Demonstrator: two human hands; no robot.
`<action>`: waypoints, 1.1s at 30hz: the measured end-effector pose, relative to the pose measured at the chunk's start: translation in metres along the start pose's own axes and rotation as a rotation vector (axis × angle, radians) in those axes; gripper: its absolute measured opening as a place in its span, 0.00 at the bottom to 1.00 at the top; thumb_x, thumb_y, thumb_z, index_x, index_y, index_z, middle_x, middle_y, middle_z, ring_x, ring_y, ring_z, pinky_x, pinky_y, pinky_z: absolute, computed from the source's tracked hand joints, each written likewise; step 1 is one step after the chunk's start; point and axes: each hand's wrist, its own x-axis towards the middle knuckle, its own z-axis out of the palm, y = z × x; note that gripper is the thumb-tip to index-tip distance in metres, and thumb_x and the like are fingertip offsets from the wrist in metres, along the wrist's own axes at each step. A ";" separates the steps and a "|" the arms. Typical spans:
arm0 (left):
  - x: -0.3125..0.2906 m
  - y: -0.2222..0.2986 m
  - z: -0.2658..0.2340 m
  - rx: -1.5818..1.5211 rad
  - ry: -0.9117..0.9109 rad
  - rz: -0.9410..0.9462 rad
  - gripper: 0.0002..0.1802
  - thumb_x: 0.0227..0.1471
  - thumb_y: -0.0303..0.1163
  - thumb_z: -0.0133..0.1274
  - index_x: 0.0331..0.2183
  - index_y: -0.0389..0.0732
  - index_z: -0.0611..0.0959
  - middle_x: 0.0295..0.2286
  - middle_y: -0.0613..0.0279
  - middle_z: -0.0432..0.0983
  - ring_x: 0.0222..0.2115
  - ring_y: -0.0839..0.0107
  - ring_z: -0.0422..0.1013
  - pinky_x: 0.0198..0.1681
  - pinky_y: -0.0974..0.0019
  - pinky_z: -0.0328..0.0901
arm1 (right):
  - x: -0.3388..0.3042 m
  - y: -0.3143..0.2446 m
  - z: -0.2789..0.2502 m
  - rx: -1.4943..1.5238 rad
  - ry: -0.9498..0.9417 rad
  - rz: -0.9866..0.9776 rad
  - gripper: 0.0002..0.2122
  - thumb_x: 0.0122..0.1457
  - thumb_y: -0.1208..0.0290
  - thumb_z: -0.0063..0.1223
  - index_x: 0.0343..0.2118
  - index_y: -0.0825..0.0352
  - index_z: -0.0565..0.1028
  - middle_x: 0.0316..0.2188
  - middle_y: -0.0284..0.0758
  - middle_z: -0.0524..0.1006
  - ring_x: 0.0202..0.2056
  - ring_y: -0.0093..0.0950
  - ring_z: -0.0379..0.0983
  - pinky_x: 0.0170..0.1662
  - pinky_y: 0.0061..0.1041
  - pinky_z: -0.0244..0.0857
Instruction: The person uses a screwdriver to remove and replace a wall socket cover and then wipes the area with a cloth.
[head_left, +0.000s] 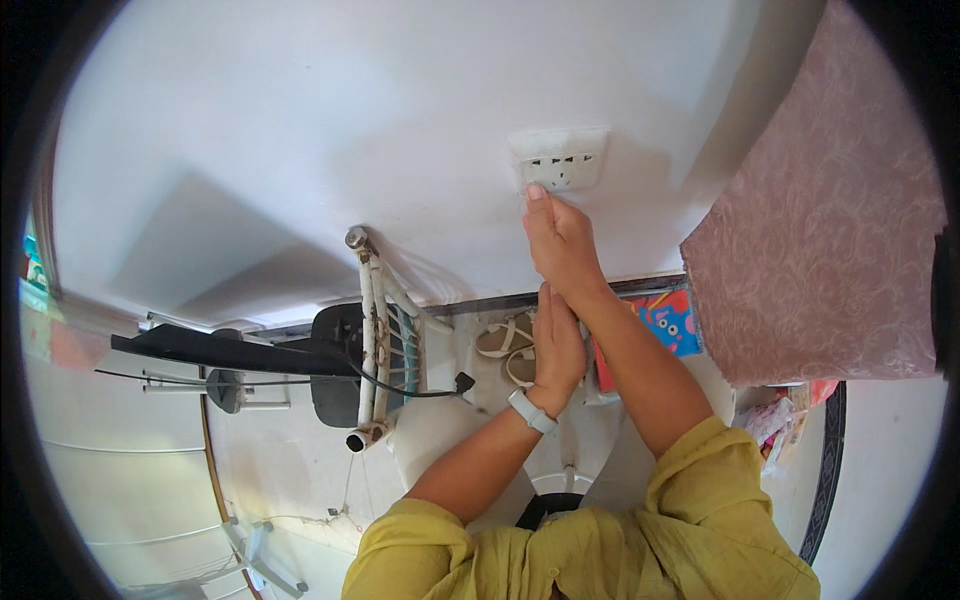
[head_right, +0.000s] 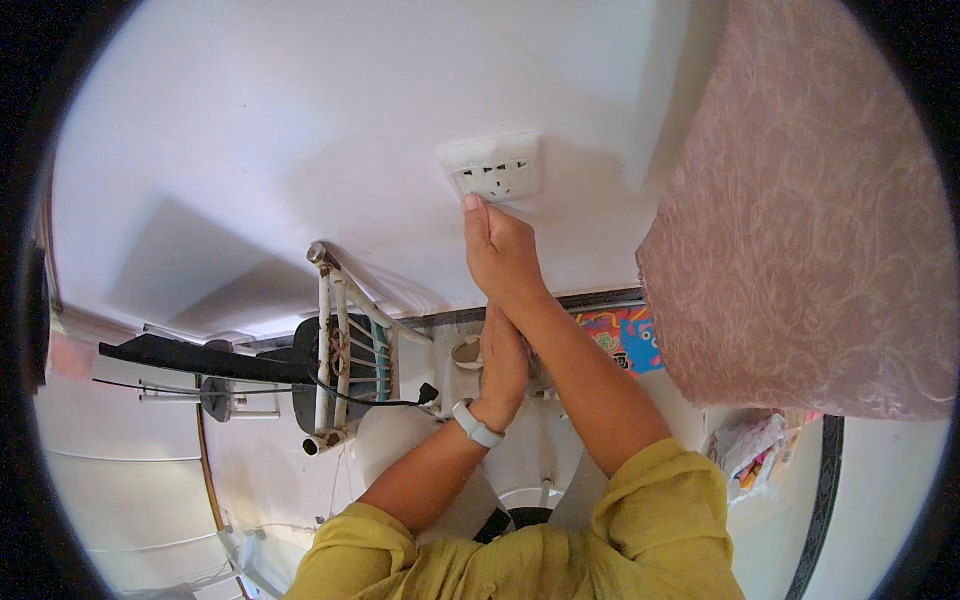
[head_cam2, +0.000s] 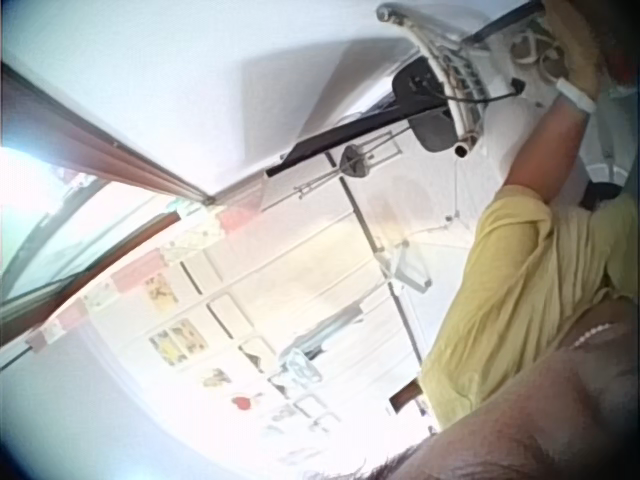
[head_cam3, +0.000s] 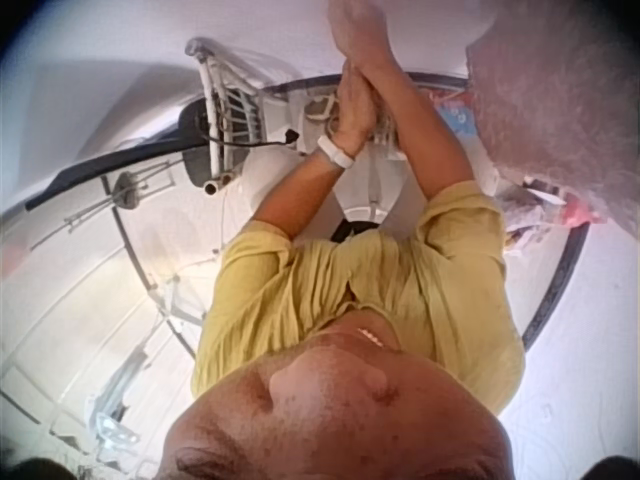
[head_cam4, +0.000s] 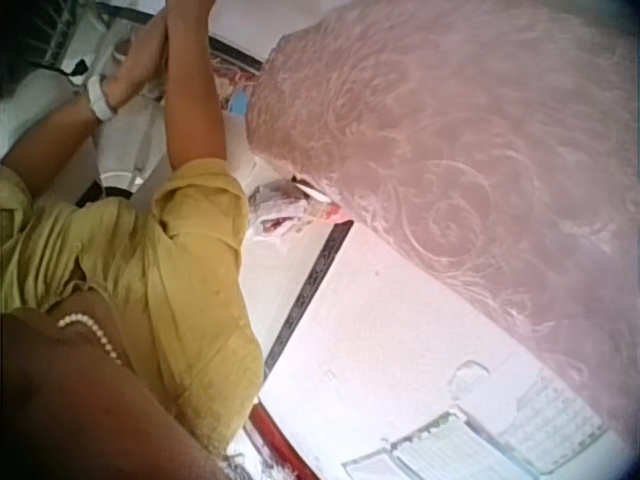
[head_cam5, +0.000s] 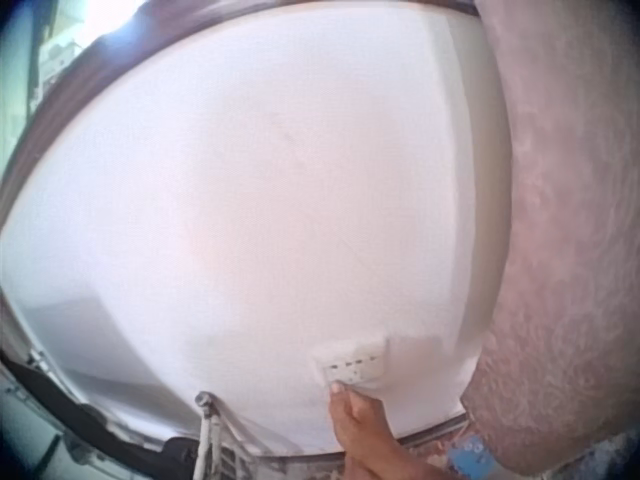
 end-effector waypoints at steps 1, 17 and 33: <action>0.000 0.001 0.000 -0.003 0.001 -0.009 0.22 0.60 0.41 0.27 0.40 0.32 0.68 0.30 0.50 0.69 0.31 0.60 0.66 0.36 0.62 0.59 | -0.002 -0.004 0.000 0.027 -0.001 -0.029 0.22 0.61 0.57 0.37 0.18 0.70 0.65 0.12 0.34 0.62 0.15 0.22 0.57 0.21 0.25 0.55; -0.005 0.005 -0.001 0.061 -0.037 -0.028 0.21 0.60 0.42 0.28 0.39 0.33 0.67 0.24 0.57 0.66 0.23 0.69 0.60 0.28 0.67 0.57 | -0.005 0.003 -0.004 -0.030 -0.035 0.090 0.20 0.61 0.59 0.36 0.20 0.73 0.66 0.12 0.39 0.63 0.18 0.26 0.59 0.26 0.29 0.59; -0.009 0.002 0.000 0.012 -0.065 -0.025 0.24 0.61 0.44 0.27 0.45 0.33 0.66 0.36 0.58 0.67 0.34 0.74 0.63 0.38 0.72 0.60 | 0.000 0.019 -0.001 0.029 0.010 -0.021 0.23 0.61 0.55 0.37 0.13 0.65 0.63 0.10 0.24 0.60 0.13 0.15 0.54 0.16 0.19 0.50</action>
